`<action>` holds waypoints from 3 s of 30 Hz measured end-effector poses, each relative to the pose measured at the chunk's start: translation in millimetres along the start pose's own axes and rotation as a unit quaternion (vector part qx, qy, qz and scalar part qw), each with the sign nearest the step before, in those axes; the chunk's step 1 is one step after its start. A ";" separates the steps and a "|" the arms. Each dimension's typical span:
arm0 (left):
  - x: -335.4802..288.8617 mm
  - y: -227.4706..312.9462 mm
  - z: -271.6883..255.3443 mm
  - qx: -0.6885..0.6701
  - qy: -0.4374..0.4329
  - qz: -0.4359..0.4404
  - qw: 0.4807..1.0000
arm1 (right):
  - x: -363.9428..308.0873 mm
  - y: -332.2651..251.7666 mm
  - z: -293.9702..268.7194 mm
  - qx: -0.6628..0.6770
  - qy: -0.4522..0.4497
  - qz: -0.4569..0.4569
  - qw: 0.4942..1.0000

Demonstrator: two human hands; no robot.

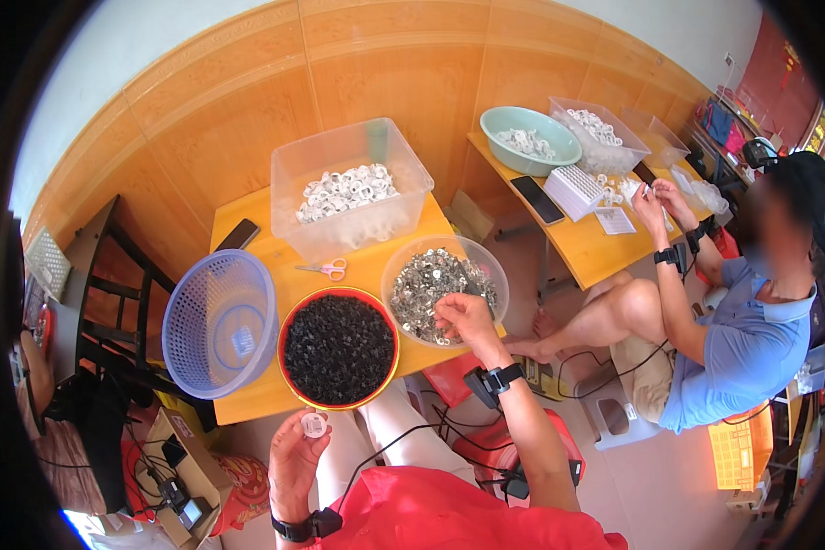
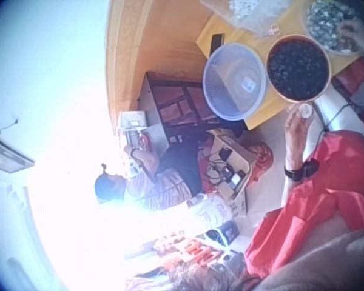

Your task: Sorting and assembling small industrial components into containers at a workstation.

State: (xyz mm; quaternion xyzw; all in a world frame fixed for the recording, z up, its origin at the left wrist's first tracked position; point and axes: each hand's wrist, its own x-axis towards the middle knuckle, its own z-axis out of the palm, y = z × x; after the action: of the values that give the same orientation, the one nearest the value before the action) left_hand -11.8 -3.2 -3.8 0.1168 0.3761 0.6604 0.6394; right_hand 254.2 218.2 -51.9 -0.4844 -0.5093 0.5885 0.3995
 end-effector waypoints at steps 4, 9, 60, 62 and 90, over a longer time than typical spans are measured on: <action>1.1 -0.3 -1.1 -0.002 0.001 -0.003 1.000 | -2.6 -5.5 2.4 0.034 0.002 0.021 0.999; 2.6 -0.7 -4.5 -0.006 -0.003 -0.004 1.000 | -7.6 -24.6 22.5 0.031 -0.023 0.035 0.999; 3.7 -8.5 -8.3 0.011 -0.006 -0.026 1.000 | 20.1 1.8 -8.5 -0.170 0.042 -0.002 0.985; 4.5 -8.9 -7.7 0.013 -0.011 -0.030 0.999 | 18.0 1.0 -15.0 0.004 0.044 0.028 0.999; 5.6 -13.8 -14.9 -0.003 -0.006 -0.035 0.999 | 13.5 -5.2 -6.8 -0.209 0.147 -0.037 0.966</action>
State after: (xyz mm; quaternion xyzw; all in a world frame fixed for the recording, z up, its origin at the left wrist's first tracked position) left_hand -11.7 -4.6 -24.8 0.1053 0.3738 0.6380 0.6650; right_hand 257.9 233.5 -49.0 -0.6187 -0.5743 0.3763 0.3818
